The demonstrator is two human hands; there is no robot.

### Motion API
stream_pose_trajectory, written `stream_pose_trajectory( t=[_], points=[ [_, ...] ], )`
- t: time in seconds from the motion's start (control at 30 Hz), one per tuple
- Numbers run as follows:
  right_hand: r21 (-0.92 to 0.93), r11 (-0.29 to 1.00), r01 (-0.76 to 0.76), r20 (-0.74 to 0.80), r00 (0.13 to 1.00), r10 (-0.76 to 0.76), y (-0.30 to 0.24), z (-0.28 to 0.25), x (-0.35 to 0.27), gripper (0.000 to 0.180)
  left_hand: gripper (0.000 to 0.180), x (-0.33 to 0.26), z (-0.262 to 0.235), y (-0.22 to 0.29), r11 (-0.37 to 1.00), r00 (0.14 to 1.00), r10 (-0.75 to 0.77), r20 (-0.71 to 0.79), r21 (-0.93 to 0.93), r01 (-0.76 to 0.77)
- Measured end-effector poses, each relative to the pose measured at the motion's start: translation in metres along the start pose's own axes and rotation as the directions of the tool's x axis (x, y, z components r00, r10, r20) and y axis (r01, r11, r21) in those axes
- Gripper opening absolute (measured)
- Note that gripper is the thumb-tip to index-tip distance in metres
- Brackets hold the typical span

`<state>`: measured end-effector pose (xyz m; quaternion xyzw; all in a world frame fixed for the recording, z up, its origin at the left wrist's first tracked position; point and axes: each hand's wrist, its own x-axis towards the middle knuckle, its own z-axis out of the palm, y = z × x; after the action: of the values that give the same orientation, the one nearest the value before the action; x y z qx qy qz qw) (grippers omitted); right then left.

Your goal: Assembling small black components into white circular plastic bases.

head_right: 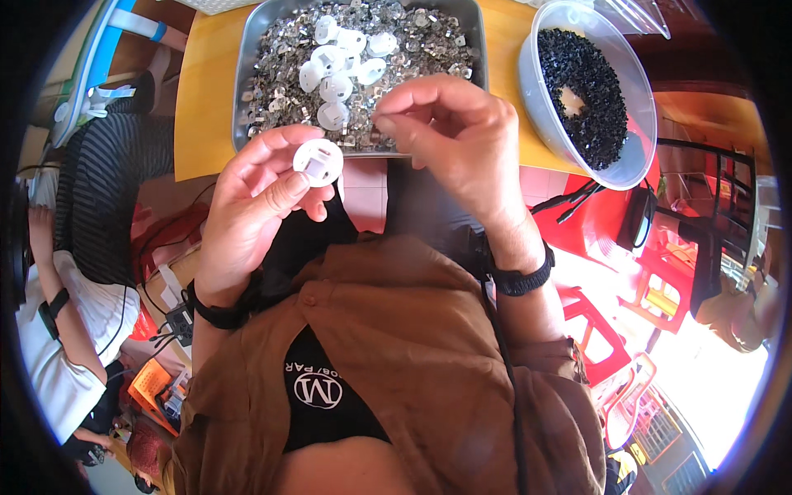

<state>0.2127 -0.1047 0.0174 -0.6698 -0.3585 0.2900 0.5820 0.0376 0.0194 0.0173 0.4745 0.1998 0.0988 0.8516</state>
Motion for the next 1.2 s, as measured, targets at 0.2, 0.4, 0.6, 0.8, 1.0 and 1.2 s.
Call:
stream_pose_trajectory(
  t=[0.2, 0.4, 0.6, 0.8, 1.0, 1.2],
  points=[
    [-0.038, 0.940, 0.340, -0.030, 0.940, -0.341, -0.010, 0.010, -0.011, 0.015, 0.037, -0.002, 0.001, -0.004, 0.999, 0.997, 0.011, 0.073, 0.042, -0.014],
    [-0.011, 0.863, 0.506, 0.005, 0.863, -0.506, -0.005, 0.017, -0.017, 0.024, 0.038, -0.005, 0.006, -0.006, 0.998, 0.998, -0.020, 0.067, 0.057, 0.016],
    [-0.167, 0.821, 0.546, 0.026, 0.835, -0.550, -0.004, 0.022, -0.019, 0.024, 0.032, -0.007, 0.013, -0.005, 1.000, 0.999, 0.018, 0.037, -0.004, -0.018],
    [-0.358, 0.664, 0.656, 0.155, 0.743, -0.651, -0.014, 0.018, -0.022, 0.024, 0.028, -0.010, 0.017, -0.003, 0.996, 1.000, 0.001, 0.013, 0.086, -0.002],
    [-0.393, 0.656, 0.645, 0.040, 0.724, -0.688, -0.004, 0.021, -0.021, 0.025, 0.028, -0.008, 0.020, -0.007, 0.975, 0.994, 0.103, 0.033, 0.195, -0.107],
    [-0.498, 0.646, 0.578, -0.022, 0.737, -0.676, -0.007, 0.023, -0.030, 0.022, 0.026, -0.008, 0.031, -0.013, 0.986, 0.986, 0.145, -0.078, 0.094, -0.137]
  ],
)
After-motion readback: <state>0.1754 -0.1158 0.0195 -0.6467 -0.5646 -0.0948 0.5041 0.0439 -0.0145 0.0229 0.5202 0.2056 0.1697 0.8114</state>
